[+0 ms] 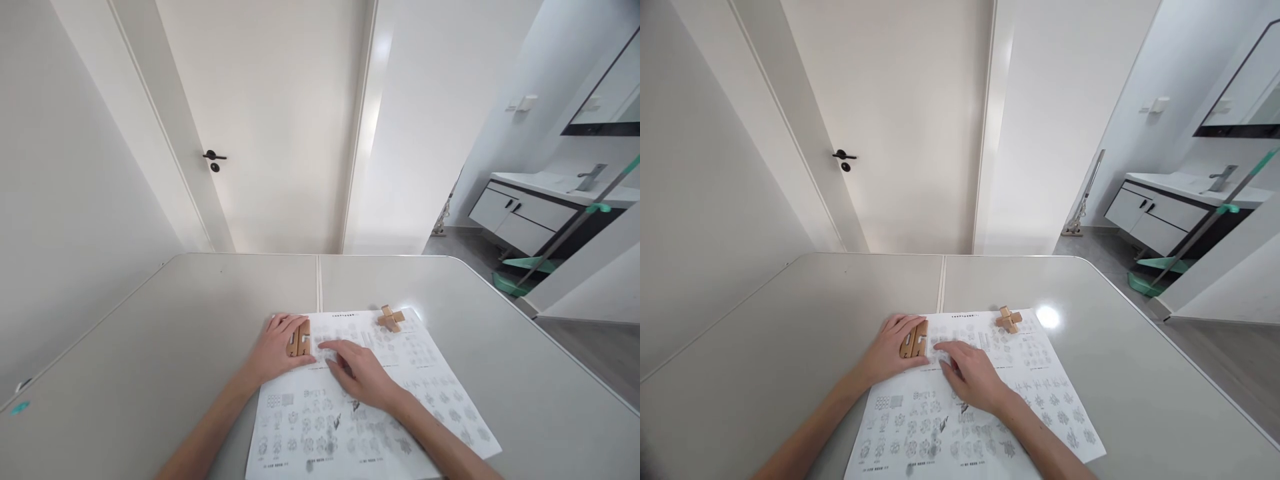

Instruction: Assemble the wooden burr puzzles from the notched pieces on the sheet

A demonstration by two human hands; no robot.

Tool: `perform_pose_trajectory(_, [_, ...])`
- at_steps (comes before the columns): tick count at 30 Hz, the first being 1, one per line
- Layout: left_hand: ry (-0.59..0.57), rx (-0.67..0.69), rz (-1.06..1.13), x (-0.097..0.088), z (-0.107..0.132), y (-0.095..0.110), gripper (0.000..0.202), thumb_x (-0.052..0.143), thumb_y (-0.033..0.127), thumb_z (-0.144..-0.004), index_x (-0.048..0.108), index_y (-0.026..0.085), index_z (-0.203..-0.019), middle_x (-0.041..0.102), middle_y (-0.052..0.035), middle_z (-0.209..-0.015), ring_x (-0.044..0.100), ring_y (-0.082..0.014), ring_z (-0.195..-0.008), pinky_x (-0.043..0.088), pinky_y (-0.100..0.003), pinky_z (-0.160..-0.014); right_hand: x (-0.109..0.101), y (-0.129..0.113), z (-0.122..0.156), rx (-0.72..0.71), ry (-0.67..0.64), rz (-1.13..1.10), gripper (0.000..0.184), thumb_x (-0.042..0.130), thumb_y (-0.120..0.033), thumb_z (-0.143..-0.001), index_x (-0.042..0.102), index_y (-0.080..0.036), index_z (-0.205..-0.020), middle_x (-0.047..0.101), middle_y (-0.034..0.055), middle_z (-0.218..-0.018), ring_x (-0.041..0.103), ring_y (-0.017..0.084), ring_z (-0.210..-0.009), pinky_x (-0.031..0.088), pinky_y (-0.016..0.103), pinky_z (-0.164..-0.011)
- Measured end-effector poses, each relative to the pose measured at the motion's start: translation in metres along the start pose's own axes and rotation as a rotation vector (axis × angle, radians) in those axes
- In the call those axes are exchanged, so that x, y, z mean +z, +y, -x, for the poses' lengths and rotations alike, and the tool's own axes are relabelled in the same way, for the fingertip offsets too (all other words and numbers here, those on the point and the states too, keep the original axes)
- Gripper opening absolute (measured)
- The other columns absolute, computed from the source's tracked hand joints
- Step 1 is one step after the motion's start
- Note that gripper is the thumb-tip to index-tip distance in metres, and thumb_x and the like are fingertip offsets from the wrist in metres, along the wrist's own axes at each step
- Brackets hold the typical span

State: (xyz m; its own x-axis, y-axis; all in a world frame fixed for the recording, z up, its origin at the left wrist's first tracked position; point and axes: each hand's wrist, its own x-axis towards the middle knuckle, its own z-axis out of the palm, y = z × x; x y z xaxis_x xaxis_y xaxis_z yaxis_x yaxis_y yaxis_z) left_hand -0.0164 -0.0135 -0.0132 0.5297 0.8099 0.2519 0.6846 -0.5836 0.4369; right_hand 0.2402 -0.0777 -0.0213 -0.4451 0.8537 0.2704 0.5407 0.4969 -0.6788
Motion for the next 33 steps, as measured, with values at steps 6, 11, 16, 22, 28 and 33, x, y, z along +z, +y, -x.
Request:
perform_pose_trajectory(6, [0.097, -0.087, -0.073, 0.005, -0.002, -0.01, 0.073, 0.076, 0.063, -0.08, 0.053, 0.029, -0.139, 0.061, -0.0065, -0.14, 0.049, -0.0321, -0.129, 0.038, -0.05, -0.11, 0.0, -0.001, 0.0, -0.003, 0.006, -0.014, 0.033, 0.045, -0.03, -0.104, 0.058, -0.028, -0.134, 0.07, 0.0062, -0.098, 0.063, 0.021, -0.073, 0.048, 0.033, -0.067])
perform_pose_trajectory(11, [0.168, -0.12, -0.109, 0.007, -0.003, -0.013, 0.069, 0.075, 0.062, -0.081, 0.054, 0.028, -0.138, 0.063, -0.0071, -0.136, 0.051, -0.0322, -0.127, 0.036, -0.049, -0.111, 0.001, 0.002, 0.0, 0.0, 0.036, -0.062, 0.028, 0.044, -0.029, -0.103, 0.062, -0.026, -0.125, 0.071, 0.0054, -0.096, 0.061, 0.019, -0.07, 0.047, 0.031, -0.066])
perform_pose_trajectory(16, [0.161, -0.162, -0.127, 0.007, -0.003, -0.013, 0.068, 0.07, 0.062, -0.085, 0.051, 0.028, -0.141, 0.06, -0.0076, -0.14, 0.049, -0.032, -0.131, 0.036, -0.049, -0.113, 0.002, 0.01, -0.003, 0.133, 0.217, -0.269, 0.02, 0.046, -0.035, -0.102, 0.059, -0.024, -0.114, 0.07, 0.0055, -0.099, 0.056, 0.015, -0.063, 0.044, 0.028, -0.058])
perform_pose_trajectory(22, [0.157, -0.195, -0.128, 0.008, -0.004, -0.014, 0.066, 0.069, 0.06, -0.086, 0.05, 0.029, -0.141, 0.055, -0.009, -0.142, 0.046, -0.0342, -0.134, 0.037, -0.051, -0.114, -0.008, 0.013, -0.009, 0.427, 0.607, -0.584, 0.028, 0.055, -0.045, -0.097, 0.04, -0.026, -0.11, 0.067, -0.001, -0.086, 0.052, 0.011, -0.048, 0.042, 0.025, -0.048])
perform_pose_trajectory(28, [0.191, -0.173, -0.149, 0.008, -0.003, -0.012, 0.063, 0.068, 0.057, -0.087, 0.049, 0.028, -0.141, 0.049, -0.0111, -0.146, 0.043, -0.0356, -0.136, 0.037, -0.054, -0.114, -0.016, 0.024, -0.01, 0.559, 0.634, -0.773, 0.05, 0.06, -0.048, -0.089, 0.03, -0.029, -0.124, 0.068, -0.0021, -0.086, 0.059, 0.014, -0.04, 0.036, 0.021, -0.032])
perform_pose_trajectory(33, [0.18, -0.178, -0.15, 0.007, -0.002, -0.012, 0.061, 0.068, 0.055, -0.089, 0.049, 0.028, -0.14, 0.049, -0.0117, -0.146, 0.043, -0.0357, -0.137, 0.037, -0.055, -0.113, -0.017, 0.035, -0.012, 0.615, 0.711, -0.89, 0.053, 0.067, -0.044, -0.082, 0.032, -0.031, -0.12, 0.064, -0.0036, -0.093, 0.061, 0.013, -0.045, 0.037, 0.018, -0.03])
